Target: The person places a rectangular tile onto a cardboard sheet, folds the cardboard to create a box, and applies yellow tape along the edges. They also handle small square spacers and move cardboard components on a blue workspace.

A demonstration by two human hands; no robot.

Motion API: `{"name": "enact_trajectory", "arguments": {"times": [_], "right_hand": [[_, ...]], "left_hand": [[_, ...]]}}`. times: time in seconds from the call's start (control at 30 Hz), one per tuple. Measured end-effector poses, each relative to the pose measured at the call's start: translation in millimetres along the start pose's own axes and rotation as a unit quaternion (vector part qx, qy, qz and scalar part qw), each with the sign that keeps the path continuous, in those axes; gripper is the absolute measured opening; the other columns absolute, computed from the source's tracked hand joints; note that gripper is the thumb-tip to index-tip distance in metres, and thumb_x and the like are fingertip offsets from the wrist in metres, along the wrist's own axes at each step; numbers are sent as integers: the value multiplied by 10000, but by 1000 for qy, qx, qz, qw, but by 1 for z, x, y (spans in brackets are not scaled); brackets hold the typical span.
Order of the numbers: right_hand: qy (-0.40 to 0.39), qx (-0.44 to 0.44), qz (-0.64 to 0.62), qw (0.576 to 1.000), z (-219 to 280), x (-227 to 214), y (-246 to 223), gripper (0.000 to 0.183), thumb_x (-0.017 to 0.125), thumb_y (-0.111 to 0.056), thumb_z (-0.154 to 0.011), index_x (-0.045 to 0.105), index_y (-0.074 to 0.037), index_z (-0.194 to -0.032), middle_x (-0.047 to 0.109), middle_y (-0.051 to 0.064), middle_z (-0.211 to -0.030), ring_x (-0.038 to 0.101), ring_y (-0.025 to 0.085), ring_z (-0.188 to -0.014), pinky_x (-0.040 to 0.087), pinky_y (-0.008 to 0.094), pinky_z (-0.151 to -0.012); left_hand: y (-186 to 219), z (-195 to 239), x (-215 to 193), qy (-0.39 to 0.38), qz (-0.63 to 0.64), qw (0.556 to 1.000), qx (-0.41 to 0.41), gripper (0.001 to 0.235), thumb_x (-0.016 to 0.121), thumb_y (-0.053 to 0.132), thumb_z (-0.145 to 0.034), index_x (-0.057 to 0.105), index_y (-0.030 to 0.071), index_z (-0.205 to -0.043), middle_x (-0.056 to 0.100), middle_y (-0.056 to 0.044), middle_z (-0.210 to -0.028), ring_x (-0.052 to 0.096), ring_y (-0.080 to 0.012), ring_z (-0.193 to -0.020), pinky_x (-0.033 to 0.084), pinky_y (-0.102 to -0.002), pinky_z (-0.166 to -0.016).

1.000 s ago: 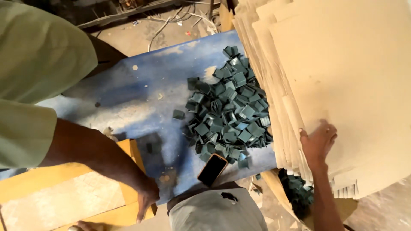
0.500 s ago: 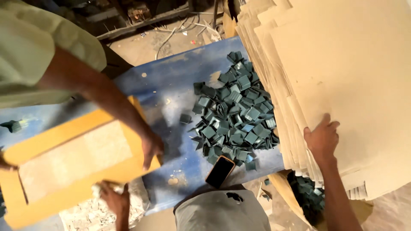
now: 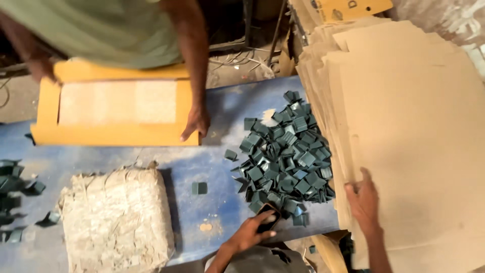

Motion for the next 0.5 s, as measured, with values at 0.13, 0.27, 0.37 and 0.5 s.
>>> {"name": "enact_trajectory", "arguments": {"times": [0.13,0.27,0.37,0.5], "right_hand": [[-18,19,-81,996,32,23,-66,683,593,-252,-912,446,2,-1529,704,227,-942,684,375,-877,535,496,-863],[-78,49,-149,985,80,40,-116,553,539,-294,-992,476,-27,-1472,627,225,-1187,695,336,-860,568,455,-782],[-67,-3,-123,990,113,49,-130,570,572,-327,-951,483,-42,-1437,565,230,-1302,685,335,-914,562,448,-800],[-101,-25,-82,991,148,44,-146,641,603,-404,-909,468,-94,-1455,566,186,-1243,642,333,-977,557,452,-809]], "left_hand": [[31,-15,-1,-26,20,999,-5,712,673,424,-954,435,84,-1532,546,-181,-1519,536,-336,-1399,415,-417,-1158],[37,-47,-3,61,108,991,55,802,657,419,-1001,297,20,-1597,477,-231,-1551,521,-378,-1398,435,-451,-1142],[64,-68,-8,118,210,969,50,818,659,386,-997,251,8,-1597,522,-235,-1465,582,-336,-1305,503,-430,-1073],[82,-76,-5,213,218,952,33,509,600,332,-1025,615,-58,-1352,755,-199,-1152,694,-240,-994,555,-367,-856]]}}
Point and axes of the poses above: each hand's wrist, its own z-axis away from the middle knuckle, its own x-axis out of the palm, y = z × x, the point moved 1 cm from there along -z, towards the middle knuckle
